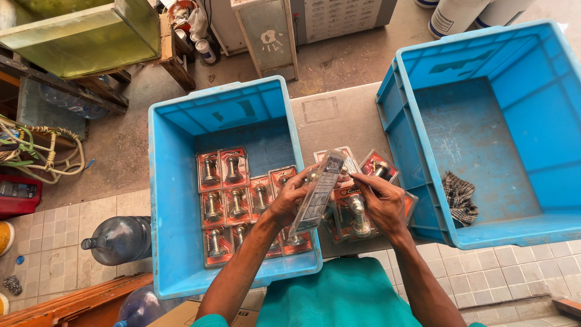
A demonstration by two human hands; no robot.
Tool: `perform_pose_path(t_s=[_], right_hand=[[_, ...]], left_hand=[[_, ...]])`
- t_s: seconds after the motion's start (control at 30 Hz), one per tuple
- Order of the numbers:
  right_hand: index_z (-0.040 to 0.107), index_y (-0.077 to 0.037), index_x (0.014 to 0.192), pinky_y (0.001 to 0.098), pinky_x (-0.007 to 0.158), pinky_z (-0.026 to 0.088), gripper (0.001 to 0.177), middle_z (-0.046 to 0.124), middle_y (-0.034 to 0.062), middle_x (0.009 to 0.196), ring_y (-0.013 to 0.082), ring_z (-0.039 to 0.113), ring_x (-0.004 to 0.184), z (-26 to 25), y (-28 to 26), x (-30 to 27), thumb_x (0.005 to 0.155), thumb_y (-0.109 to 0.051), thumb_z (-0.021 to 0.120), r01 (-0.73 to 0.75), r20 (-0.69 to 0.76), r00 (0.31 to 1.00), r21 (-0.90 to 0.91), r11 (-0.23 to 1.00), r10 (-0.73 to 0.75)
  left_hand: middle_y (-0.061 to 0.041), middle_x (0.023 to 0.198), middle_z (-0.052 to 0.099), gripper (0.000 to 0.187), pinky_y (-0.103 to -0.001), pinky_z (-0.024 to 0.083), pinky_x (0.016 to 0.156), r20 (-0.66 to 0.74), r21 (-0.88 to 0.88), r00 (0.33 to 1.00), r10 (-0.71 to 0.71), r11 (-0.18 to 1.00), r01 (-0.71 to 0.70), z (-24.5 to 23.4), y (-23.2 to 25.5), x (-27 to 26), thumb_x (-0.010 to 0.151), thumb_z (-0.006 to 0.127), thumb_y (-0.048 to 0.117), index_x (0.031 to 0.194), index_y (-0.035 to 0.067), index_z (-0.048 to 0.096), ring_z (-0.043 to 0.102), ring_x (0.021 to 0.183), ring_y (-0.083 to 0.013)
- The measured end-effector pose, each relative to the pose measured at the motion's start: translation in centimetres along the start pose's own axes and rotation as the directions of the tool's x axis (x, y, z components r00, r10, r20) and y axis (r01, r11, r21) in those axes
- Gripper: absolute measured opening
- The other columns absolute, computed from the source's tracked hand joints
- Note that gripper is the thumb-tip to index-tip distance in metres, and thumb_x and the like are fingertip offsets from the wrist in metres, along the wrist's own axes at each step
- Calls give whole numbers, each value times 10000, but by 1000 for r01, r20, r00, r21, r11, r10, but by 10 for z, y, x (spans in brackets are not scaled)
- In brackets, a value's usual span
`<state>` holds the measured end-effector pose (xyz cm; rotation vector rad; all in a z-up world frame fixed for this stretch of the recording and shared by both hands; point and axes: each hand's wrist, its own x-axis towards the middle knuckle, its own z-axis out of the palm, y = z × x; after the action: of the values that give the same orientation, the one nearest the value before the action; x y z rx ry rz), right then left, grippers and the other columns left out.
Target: The person sorts door handle hardware by picking up individual packaged sets from a blue crate, holding them with both hands to look at them, and placing them into another blue crate or aside.
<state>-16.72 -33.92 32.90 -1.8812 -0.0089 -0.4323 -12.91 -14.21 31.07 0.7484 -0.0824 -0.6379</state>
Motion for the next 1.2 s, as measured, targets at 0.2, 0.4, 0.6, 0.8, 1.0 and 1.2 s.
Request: perform_pose_path(t_s=[0.2, 0.4, 0.6, 0.8, 1.0, 1.2], right_hand=[[801, -149, 941, 352, 644, 545, 113, 725, 83, 685, 204, 694, 644, 1, 1, -1, 895, -100, 709, 7, 17, 1000, -27, 1000, -7], [796, -139, 948, 347, 673, 551, 125, 732, 86, 716, 249, 720, 716, -1, 8, -3, 902, -80, 696, 30, 37, 999, -56, 998, -28], [797, -162, 892, 402, 706, 547, 115, 742, 95, 788, 304, 721, 844, 3, 28, -13, 916, -114, 696, -51, 54, 997, -69, 996, 55], [784, -72, 968, 439, 858, 511, 125, 729, 102, 920, 127, 562, 988, -4, 10, -8, 861, -120, 739, -196, 107, 979, 222, 955, 176], [754, 22, 1001, 492, 889, 501, 259, 699, 200, 965, 268, 636, 1023, -12, 41, -11, 795, -133, 772, -196, 189, 974, 449, 872, 121], [751, -6, 979, 406, 808, 552, 232, 698, 172, 926, 254, 664, 1000, -11, 47, -19, 837, -189, 733, -246, 150, 969, 574, 781, 194]], left_hand=[[-339, 1259, 579, 609, -489, 554, 917, 12, 12, 1000, 0, 1000, 0, -7, -3, -2, 917, 627, 170, 1465, 14, 408, 597, 1184, -411], [-226, 1328, 580, 687, -460, 481, 1012, 29, 502, 996, 88, 860, -91, -16, 8, 0, 872, 722, 225, 1487, 113, 436, 527, 1272, -331], [-173, 1410, 547, 676, -518, 385, 1099, 199, 929, 966, 162, 284, -239, -9, 24, -2, 848, 738, 394, 1439, 172, 496, 475, 1339, -380], [-195, 1402, 544, 604, -533, 398, 1081, 266, 940, 938, 223, 158, -304, 23, 26, -9, 883, 712, 360, 1410, 139, 515, 470, 1341, -393], [-243, 1426, 501, 596, -551, 420, 1023, 258, 961, 961, 102, 78, -266, 38, 29, -13, 910, 655, 407, 1430, 167, 488, 466, 1334, -426], [-243, 1428, 482, 525, -495, 442, 958, 324, 926, 945, 35, -215, -310, 52, 27, -10, 905, 648, 350, 1384, 169, 532, 479, 1312, -413]])
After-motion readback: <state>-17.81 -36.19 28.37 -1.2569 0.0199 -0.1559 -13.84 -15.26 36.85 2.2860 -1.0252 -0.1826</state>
